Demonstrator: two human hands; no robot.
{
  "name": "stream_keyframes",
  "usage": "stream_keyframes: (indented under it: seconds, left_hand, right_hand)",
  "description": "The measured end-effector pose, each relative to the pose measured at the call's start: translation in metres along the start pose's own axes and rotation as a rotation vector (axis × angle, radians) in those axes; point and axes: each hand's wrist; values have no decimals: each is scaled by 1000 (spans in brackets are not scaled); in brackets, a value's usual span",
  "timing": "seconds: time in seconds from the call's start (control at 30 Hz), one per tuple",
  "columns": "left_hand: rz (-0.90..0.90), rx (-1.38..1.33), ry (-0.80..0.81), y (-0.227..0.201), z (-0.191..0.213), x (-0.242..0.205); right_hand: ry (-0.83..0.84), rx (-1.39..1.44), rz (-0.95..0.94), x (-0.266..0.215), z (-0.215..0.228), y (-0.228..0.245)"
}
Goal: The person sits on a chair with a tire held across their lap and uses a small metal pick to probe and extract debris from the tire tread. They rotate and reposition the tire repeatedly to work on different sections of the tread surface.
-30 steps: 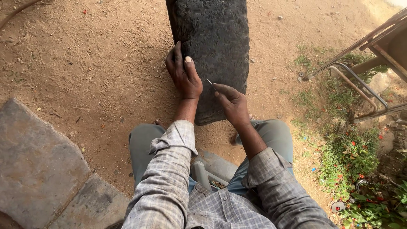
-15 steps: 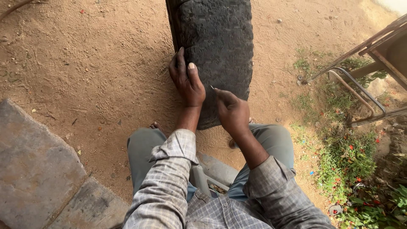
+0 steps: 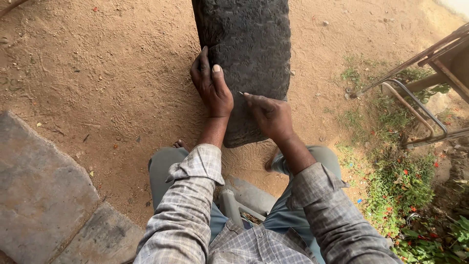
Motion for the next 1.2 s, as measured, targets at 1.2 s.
stream_keyframes:
  seconds: [1.2]
  left_hand:
    - [-368,82,110,-8,-29,88]
  right_hand:
    - [-32,344,-247,-33,2,-9]
Point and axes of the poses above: each hand's wrist, its own x-axis towards the middle knuckle, its own z-axis out of the back of the hand, y = z × x, and after that the axes turned 8 degrees about z, right-handed
